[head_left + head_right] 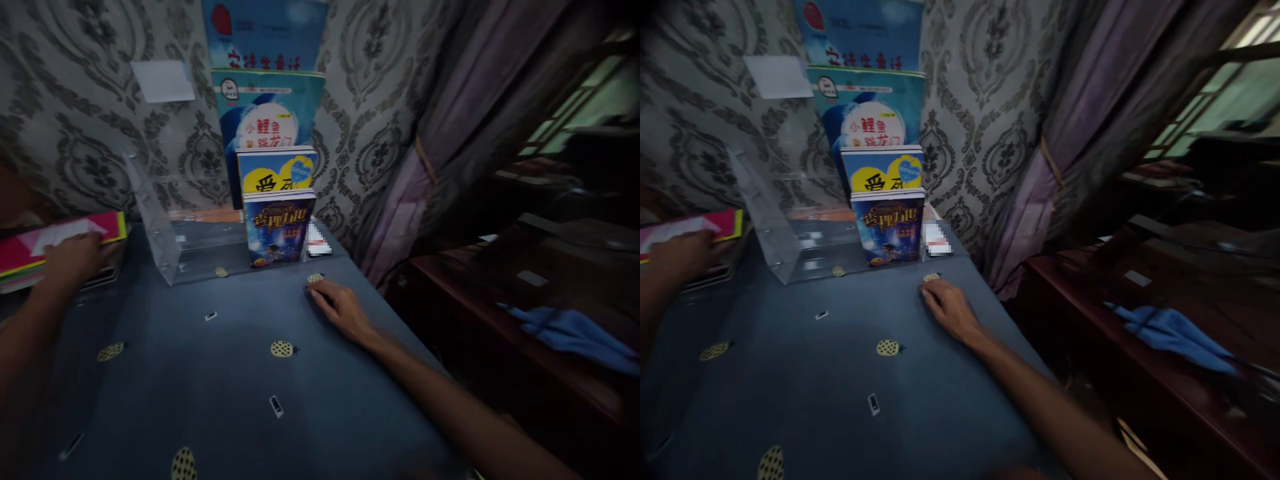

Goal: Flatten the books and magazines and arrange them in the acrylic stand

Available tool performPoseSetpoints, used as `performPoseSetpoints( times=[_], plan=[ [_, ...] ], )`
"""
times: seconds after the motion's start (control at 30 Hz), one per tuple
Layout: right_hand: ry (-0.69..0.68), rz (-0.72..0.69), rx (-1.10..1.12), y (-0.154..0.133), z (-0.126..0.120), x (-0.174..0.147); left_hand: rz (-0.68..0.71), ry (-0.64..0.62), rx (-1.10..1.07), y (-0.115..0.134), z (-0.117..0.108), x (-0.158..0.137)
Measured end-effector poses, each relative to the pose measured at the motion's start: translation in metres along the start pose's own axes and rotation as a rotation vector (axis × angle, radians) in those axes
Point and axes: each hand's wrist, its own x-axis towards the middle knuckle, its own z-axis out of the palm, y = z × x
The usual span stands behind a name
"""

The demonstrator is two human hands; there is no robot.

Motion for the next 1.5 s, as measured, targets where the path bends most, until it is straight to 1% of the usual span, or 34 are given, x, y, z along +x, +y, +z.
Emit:
performPoseSetpoints(
  times=[0.03,0.07,0.1,0.2,0.23,0.33,0.43,0.57,0.83,1.0,1.13,1.23,1.37,1.43,1.5],
  plan=[
    [0.008,0.011,0.001,0.001,0.0,0.0,0.009,-0.019,0.06,0.0,-0.003,-0.004],
    [0.014,0.024,0.006,0.002,0.001,0.0,0.063,-0.034,0.091,0.001,-0.005,-0.008],
    [0.025,0.033,0.009,0.003,0.001,0.0,0.085,-0.02,0.107,0.001,-0.007,-0.012],
    [0.026,0.066,0.0,0.005,0.0,0.001,0.055,0.004,0.142,0.0,-0.004,-0.013],
    [-0.002,0.077,-0.012,0.004,-0.001,0.002,0.011,0.019,0.157,-0.002,0.0,-0.012],
    [-0.041,0.083,-0.051,0.001,-0.003,0.003,-0.015,0.083,0.176,-0.008,0.01,-0.006],
    [-0.047,0.073,-0.076,-0.002,-0.005,0.004,-0.001,0.104,0.175,-0.011,0.015,-0.004],
    [-0.041,0.069,-0.094,-0.005,-0.006,0.004,0.033,0.118,0.179,-0.012,0.016,-0.008],
    [-0.042,0.056,-0.11,0.001,-0.005,0.004,0.101,0.109,0.196,-0.014,0.015,-0.03],
    [-0.046,0.072,-0.131,0.002,-0.005,0.004,0.141,0.092,0.201,-0.016,0.011,-0.054],
    [-0.048,0.075,-0.143,0.002,-0.005,0.004,0.187,0.082,0.207,-0.016,0.011,-0.079],
    [-0.047,0.069,-0.159,0.004,-0.006,0.004,0.226,0.073,0.202,-0.015,0.018,-0.103],
    [-0.053,0.074,-0.173,0.004,-0.007,0.004,0.296,0.064,0.15,-0.01,0.032,-0.141],
    [-0.058,0.076,-0.17,0.003,-0.007,0.004,0.327,0.019,0.137,-0.006,0.037,-0.16],
    [-0.07,0.078,-0.164,0.001,-0.006,0.005,0.339,-0.039,0.143,0.0,0.037,-0.179]
  ],
)
